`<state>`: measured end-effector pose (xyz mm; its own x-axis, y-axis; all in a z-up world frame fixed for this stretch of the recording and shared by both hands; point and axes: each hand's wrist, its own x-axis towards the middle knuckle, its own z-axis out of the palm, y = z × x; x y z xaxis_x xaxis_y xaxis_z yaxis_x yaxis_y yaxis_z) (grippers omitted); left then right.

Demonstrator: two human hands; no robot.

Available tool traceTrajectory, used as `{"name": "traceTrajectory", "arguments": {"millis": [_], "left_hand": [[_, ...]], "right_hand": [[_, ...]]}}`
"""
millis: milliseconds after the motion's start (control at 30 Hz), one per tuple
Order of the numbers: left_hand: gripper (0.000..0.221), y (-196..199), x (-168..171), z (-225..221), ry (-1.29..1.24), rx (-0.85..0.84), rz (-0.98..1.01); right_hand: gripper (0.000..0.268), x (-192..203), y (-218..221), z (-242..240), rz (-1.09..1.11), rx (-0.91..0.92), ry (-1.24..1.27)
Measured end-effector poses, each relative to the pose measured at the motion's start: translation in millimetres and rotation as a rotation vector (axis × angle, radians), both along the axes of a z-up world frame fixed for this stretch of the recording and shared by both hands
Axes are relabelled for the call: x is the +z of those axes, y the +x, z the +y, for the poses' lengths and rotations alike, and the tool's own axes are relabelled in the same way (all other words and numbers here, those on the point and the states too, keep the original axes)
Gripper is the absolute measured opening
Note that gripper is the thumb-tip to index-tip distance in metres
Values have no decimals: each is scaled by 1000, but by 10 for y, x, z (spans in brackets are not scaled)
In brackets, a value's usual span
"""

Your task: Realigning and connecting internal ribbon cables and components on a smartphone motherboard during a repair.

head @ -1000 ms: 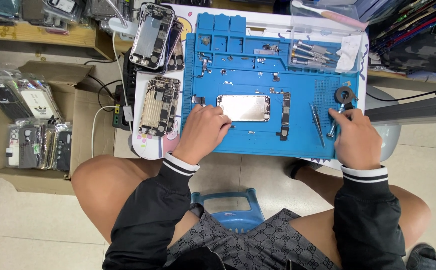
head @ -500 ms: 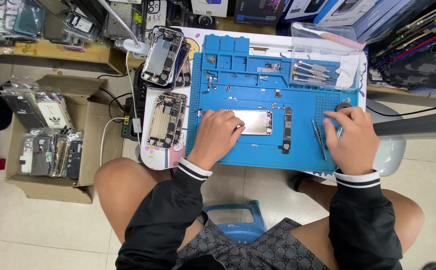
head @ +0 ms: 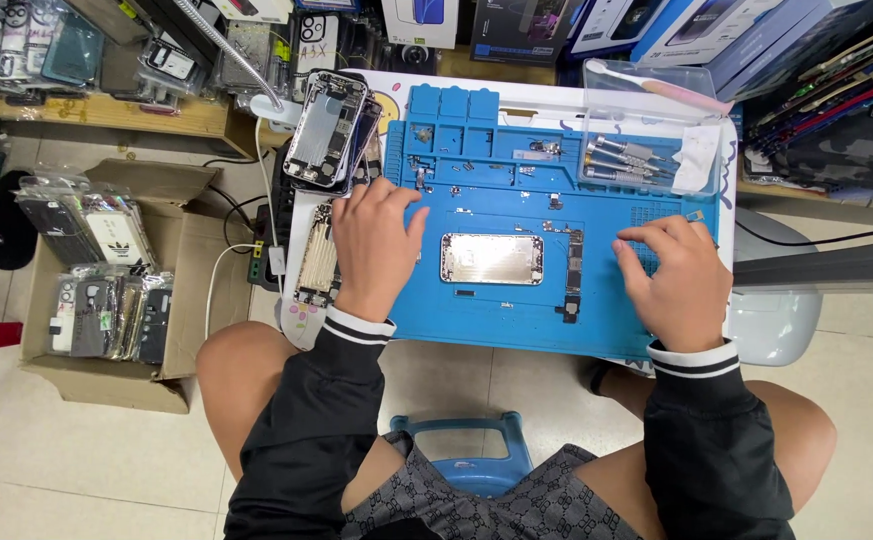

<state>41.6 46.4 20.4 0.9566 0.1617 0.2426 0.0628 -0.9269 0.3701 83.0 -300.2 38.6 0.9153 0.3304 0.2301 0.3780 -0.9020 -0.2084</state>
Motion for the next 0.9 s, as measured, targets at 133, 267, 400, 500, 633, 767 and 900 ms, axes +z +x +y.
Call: {"name": "traceTrajectory", "arguments": {"millis": [133,267,400,500,633,767,900], "left_hand": [[20,-55,-30,100,96,69,-19],[7,-84,50,105,30,71,-166],[16,-135,14,154,2,46,-11],[30,-195,-187,177,75,10,185],[37,-219,-386,180,209,-9,188],[36,-218,-406,182,159,-13,213],[33,-205,-414,177,80,-13,213]], "right_hand": [[8,-107,10,-40,-44,29,-2],[9,-133,13,-65,-48,11,-5],[9,-202,8,-69,-59,-37,-4],[9,-220,3,-47,-44,-29,9],[10,-196,-13,18,-18,-39,13],[11,-105,-22,95,21,-5,27],[9,-83,-34,124,14,25,38]]}}
